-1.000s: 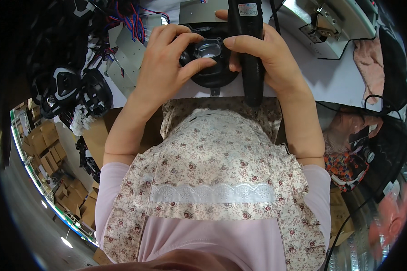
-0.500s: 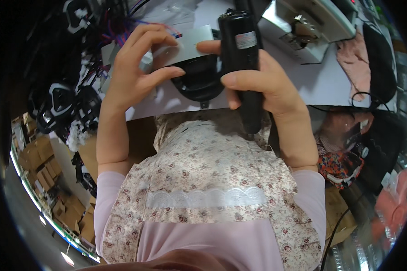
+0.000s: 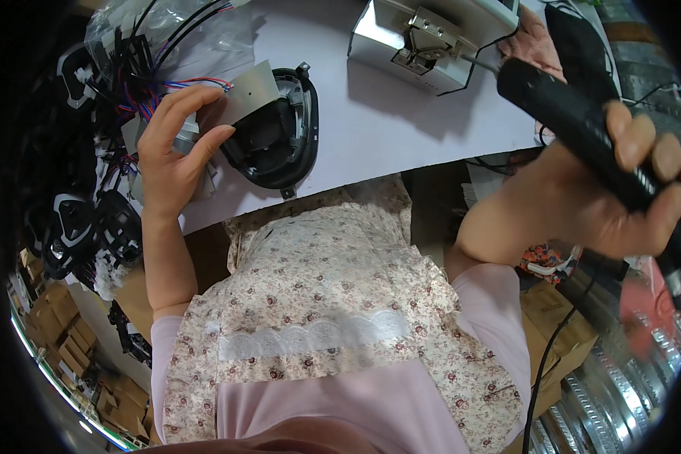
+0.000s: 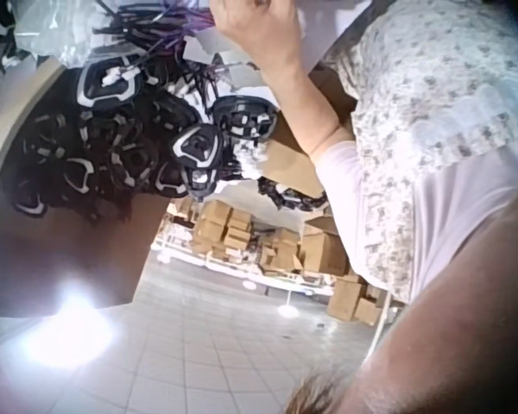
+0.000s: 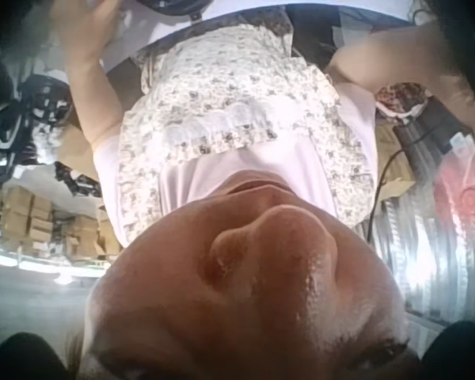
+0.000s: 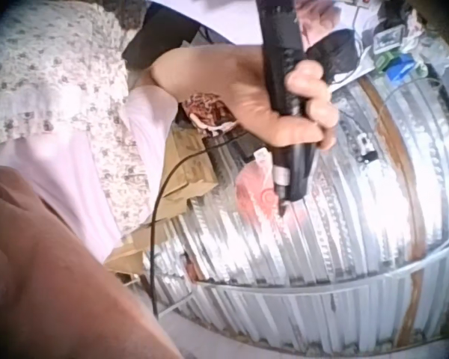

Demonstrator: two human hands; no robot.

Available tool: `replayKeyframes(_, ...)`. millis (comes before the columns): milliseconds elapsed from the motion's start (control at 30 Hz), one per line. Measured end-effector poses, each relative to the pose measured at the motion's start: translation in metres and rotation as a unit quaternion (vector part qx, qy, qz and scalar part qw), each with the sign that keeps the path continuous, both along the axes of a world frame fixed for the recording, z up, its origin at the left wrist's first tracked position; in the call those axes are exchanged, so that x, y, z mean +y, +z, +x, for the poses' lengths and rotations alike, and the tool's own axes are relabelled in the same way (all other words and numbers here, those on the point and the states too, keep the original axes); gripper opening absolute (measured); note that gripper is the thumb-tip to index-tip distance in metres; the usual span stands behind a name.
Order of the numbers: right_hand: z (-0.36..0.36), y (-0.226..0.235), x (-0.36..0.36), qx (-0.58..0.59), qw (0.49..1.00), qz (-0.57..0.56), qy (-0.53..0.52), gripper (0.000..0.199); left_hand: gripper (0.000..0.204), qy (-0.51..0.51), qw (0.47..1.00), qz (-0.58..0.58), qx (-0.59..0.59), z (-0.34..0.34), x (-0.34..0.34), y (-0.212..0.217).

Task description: Assembling the internal electronic and reflective components of a head-mounted mask using a heat-bonding tool.

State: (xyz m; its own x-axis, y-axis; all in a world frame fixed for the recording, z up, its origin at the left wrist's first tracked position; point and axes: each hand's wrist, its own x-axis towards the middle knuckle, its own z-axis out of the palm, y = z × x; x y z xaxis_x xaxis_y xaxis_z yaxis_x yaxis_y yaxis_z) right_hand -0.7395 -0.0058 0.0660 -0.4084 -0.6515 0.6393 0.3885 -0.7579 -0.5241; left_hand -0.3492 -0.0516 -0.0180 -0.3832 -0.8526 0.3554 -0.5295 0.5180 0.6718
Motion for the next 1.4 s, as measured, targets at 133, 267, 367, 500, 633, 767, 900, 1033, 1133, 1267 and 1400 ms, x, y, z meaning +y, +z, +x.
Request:
replayKeyframes(133,0.015,-0.011,-0.034,0.022,0.998,0.063,0.018,0.016,0.039,0.014,1.000,0.009,-0.003,0.003,0.001,-0.004)
replayKeyframes(267,0.017,-0.024,-0.056,0.064,0.992,0.110,-0.025,0.011,0.037,0.031,1.000,0.001,-0.002,0.005,0.003,-0.005)
replayKeyframes(367,0.021,-0.025,-0.066,0.112,0.987,0.116,0.002,0.010,0.036,0.026,1.000,-0.001,0.008,0.006,0.003,-0.005)
replayKeyframes(500,0.039,-0.009,-0.085,0.284,0.954,0.089,-0.022,0.019,0.035,0.027,0.999,0.019,0.005,0.006,0.003,-0.005)
replayKeyframes(633,0.075,0.004,-0.095,0.292,0.946,0.135,0.043,0.030,0.033,0.029,0.999,0.015,0.021,0.009,0.004,-0.008)
replayKeyframes(767,0.062,-0.002,-0.111,0.389,0.893,-0.037,0.222,0.030,0.031,0.041,0.998,0.032,0.039,0.013,0.005,-0.007)
replayKeyframes(900,0.080,-0.012,-0.081,0.249,0.959,0.094,-0.096,0.023,0.029,0.062,0.996,0.011,0.057,0.018,0.004,-0.012)
replayKeyframes(1033,0.041,-0.015,-0.085,0.254,0.965,0.070,0.016,0.019,0.028,0.052,0.996,-0.003,0.067,0.021,0.002,-0.014)
replayKeyframes(1133,0.050,-0.010,-0.080,0.351,0.921,0.012,0.167,0.018,0.028,0.042,0.997,0.021,0.067,0.022,0.002,-0.018)
replayKeyframes(1267,0.081,-0.013,-0.084,0.345,0.938,0.040,-0.004,0.019,0.029,0.050,0.995,0.027,0.080,0.023,0.003,-0.019)
replayKeyframes(1400,0.093,-0.002,-0.079,0.295,0.948,0.097,-0.066,0.019,0.030,0.063,0.995,0.024,0.072,0.030,0.008,-0.016)
